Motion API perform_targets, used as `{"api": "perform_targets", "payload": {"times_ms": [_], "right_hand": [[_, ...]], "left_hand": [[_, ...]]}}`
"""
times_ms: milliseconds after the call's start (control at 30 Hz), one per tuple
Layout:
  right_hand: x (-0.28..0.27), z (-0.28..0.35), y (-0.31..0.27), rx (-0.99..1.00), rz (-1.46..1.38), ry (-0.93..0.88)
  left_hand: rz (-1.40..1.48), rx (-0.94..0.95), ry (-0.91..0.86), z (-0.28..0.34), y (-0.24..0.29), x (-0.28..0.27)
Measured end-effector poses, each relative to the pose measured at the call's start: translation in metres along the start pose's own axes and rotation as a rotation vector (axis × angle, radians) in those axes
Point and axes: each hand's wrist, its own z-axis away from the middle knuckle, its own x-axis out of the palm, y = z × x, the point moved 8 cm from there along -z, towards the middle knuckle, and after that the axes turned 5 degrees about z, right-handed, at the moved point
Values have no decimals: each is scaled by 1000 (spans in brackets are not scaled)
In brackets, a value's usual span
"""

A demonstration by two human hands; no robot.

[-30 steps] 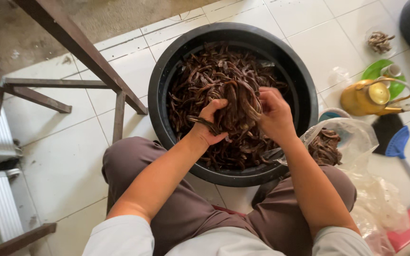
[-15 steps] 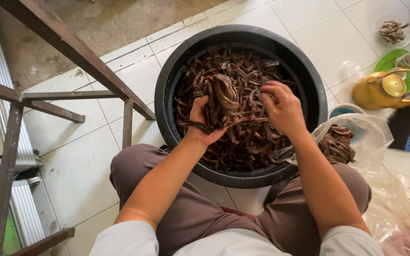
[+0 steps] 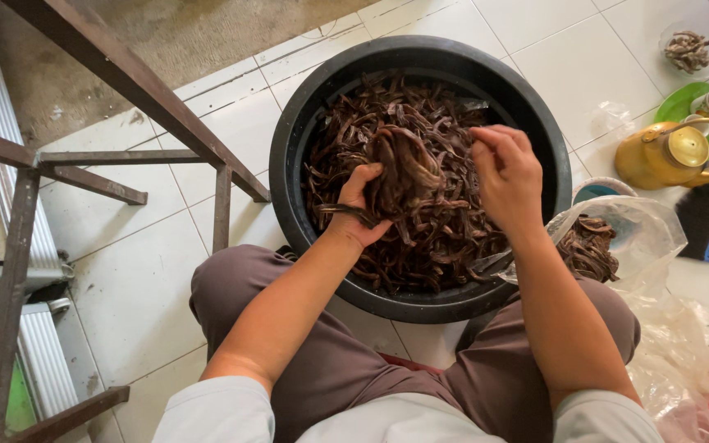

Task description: The person sorts through a large basin of dark, strip-like food material by hand, picking up individual pieces to inspect them and placing selected items into a plastic bag.

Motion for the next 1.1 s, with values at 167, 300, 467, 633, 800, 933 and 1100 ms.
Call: {"api": "perform_targets", "payload": {"times_ms": [167,300,467,633,800,933,1100], "right_hand": [[10,14,-49,-157,110,-177],[16,12,-45,14,155,-286],[31,21,-32,66,273,-270],[30,25,-32,26,241,-239],[28,23,-16,116,214,-314],[30,24,-23,-85,284,-203],[23,18,12,423,-105,-213]], "left_hand": [[-151,113,24,-2,1,-1],[-326,204,68,3,6,7],[-492,222,48,-2,5,1],[-436,227,-3,-6,1,-6],[-452,199,-23,-10,-1,-5],[-291,168,-26,-18,-8,-22],[-40,-18,-85,-27,-22,-36]]}}
